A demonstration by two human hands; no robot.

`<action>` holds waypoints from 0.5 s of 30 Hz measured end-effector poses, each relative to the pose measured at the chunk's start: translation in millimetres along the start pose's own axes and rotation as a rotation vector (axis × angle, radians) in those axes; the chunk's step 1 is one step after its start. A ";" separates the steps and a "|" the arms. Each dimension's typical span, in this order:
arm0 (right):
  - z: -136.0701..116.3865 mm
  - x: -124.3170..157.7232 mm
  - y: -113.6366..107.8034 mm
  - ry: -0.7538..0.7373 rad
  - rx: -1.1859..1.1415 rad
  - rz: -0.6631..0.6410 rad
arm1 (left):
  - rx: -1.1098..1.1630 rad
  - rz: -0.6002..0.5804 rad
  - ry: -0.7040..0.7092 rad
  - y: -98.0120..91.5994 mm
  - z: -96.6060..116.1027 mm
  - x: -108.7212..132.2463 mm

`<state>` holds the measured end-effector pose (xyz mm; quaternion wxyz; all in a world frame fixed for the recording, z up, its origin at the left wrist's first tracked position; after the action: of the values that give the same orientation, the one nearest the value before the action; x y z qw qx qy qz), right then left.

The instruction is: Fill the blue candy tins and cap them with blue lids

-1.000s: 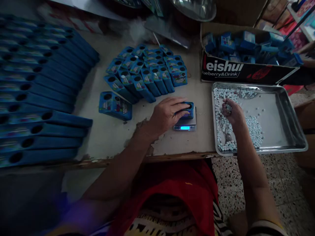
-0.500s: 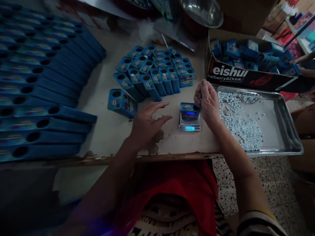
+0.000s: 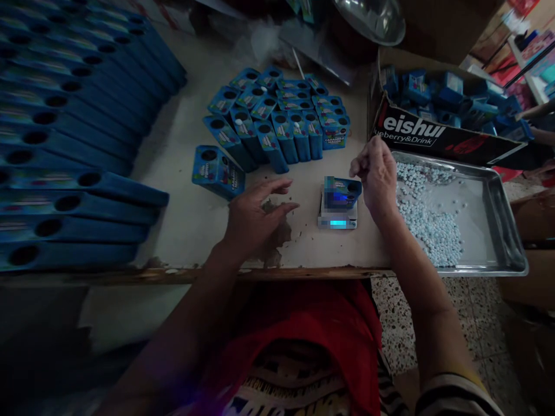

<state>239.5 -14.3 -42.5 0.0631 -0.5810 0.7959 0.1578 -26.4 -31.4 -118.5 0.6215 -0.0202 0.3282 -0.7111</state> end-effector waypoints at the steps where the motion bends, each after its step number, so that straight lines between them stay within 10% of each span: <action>1: -1.8 -7.2 -10.4 0.016 -0.044 0.038 | -0.003 -0.001 -0.005 -0.6 0.4 -0.5; 10: -12.8 -1.6 -175.6 0.496 0.074 0.439 | -0.011 -0.009 -0.138 -12.2 -6.2 2.9; 15: -19.7 25.4 -193.9 0.692 -0.002 0.346 | 0.016 -0.040 -0.211 -2.8 -5.0 2.3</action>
<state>416.3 -97.0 -65.7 -0.2372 -0.4570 0.8564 -0.0384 -31.5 -31.3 -121.9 0.6385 -0.0963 0.2547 -0.7198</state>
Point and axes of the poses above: each hand's wrist, its own x-axis away from the middle knuckle, its own y-axis out of the palm, z = x × y, the point moved 1 cm from there along -x, towards the middle knuckle, and after that the axes turned 6 degrees about -y, right-handed, at the moved point
